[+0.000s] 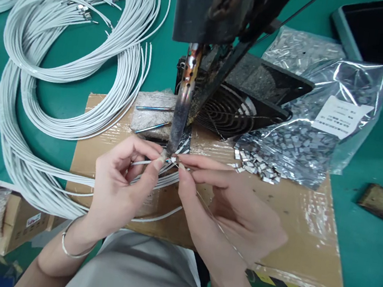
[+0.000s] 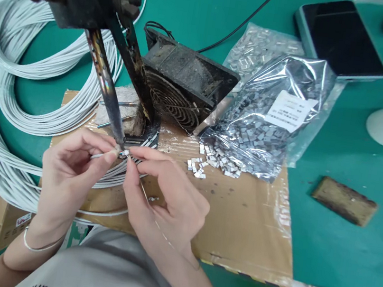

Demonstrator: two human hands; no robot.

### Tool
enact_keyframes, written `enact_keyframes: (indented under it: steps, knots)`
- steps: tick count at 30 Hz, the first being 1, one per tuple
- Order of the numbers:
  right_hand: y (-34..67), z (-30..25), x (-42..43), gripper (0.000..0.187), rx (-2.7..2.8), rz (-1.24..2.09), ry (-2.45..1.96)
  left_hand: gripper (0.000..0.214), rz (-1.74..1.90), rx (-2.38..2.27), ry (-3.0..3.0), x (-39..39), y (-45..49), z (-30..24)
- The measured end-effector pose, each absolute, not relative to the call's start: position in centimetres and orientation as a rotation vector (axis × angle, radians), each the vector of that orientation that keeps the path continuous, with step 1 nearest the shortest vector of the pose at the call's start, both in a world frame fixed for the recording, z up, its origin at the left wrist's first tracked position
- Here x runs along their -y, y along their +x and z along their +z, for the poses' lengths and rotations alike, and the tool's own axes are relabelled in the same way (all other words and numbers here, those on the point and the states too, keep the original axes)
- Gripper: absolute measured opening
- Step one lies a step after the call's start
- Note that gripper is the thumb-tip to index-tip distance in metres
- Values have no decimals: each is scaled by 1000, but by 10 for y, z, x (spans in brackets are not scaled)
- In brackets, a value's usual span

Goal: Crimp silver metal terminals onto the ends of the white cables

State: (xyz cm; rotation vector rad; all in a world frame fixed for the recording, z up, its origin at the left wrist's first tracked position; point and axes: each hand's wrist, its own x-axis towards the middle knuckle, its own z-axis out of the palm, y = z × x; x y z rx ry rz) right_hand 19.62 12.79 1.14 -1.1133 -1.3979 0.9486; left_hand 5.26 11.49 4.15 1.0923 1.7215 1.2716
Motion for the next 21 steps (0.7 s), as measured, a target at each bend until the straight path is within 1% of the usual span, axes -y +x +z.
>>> enact_keyframes:
  steps: [7, 15, 18, 20, 21]
  knots:
    - [195, 5, -129, 24, 1377, 921, -1081, 12, 1263, -1708, 1089, -115, 52, 38]
    - [193, 6, -126, 21, 1316, 980, -1103, 12, 1228, -1702, 1043, -113, 54, 39]
    - [200, 7, -129, 15, 1219, 948, -1184, 13, 1224, -1700, 1021, -109, 55, 39]
    - [214, 6, -135, 5, 1074, 901, -1237, 12, 1214, -1682, 1009, -103, 57, 38]
    - [223, 4, -139, 12, 975, 903, -1228, 12, 1202, -1667, 1002, -100, 57, 38]
